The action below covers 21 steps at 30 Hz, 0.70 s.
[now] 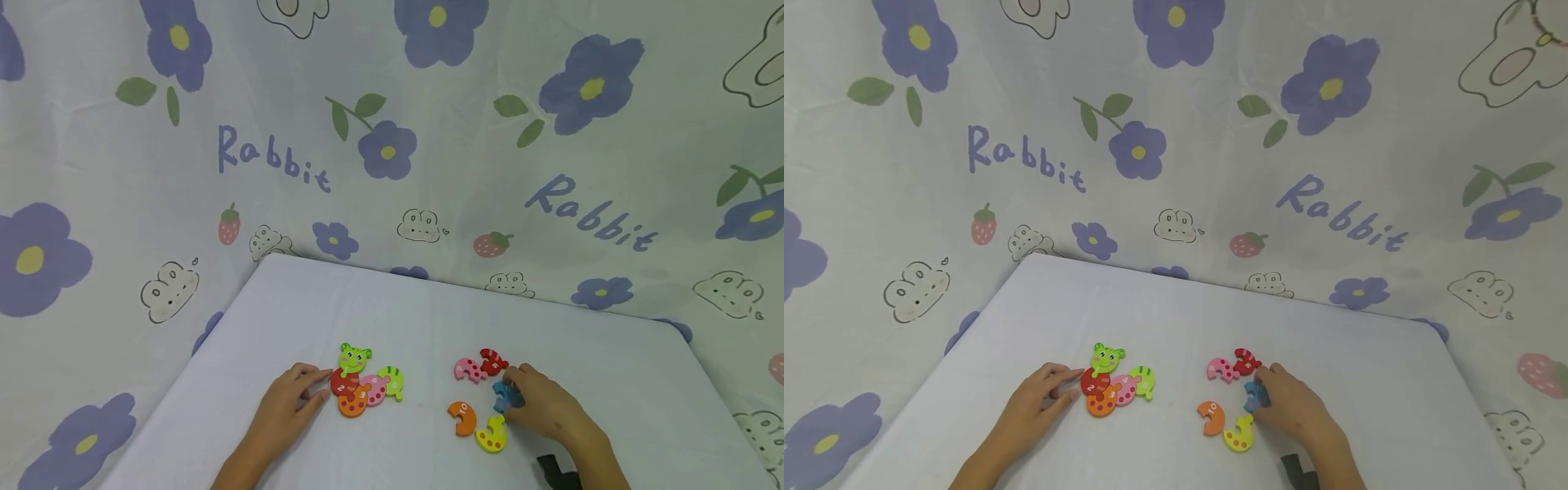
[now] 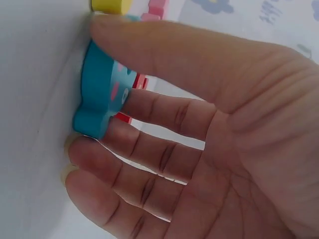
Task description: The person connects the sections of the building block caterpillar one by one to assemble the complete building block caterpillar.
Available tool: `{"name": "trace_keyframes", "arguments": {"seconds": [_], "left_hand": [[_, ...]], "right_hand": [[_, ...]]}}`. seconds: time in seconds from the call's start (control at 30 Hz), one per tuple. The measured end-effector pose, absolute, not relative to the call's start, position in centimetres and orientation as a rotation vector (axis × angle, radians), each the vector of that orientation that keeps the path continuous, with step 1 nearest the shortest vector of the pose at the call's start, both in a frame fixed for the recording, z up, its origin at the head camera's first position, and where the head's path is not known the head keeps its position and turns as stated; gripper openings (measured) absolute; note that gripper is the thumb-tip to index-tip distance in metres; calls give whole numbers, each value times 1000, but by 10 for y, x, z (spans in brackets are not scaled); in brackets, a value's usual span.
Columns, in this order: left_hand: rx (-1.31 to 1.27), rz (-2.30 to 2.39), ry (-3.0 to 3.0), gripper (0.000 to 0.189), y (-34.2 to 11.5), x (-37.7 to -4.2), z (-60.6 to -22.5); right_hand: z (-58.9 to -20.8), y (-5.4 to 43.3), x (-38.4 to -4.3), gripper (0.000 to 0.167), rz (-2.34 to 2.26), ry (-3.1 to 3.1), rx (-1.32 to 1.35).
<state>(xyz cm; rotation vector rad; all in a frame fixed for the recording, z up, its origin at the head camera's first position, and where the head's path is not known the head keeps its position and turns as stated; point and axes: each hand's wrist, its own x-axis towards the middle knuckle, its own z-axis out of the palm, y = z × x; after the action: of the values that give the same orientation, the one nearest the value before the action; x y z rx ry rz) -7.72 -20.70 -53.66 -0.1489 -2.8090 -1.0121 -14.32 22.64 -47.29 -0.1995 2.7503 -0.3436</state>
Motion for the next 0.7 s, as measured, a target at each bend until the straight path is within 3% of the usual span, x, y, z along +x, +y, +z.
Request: {"name": "trace_keyframes", "arguments": {"seconds": [0.7], "left_hand": [[-139,-1000,-2823,37,-205,-76,-534]], "right_hand": [[-470,227,-141,53,-432,2753,-201]]}}
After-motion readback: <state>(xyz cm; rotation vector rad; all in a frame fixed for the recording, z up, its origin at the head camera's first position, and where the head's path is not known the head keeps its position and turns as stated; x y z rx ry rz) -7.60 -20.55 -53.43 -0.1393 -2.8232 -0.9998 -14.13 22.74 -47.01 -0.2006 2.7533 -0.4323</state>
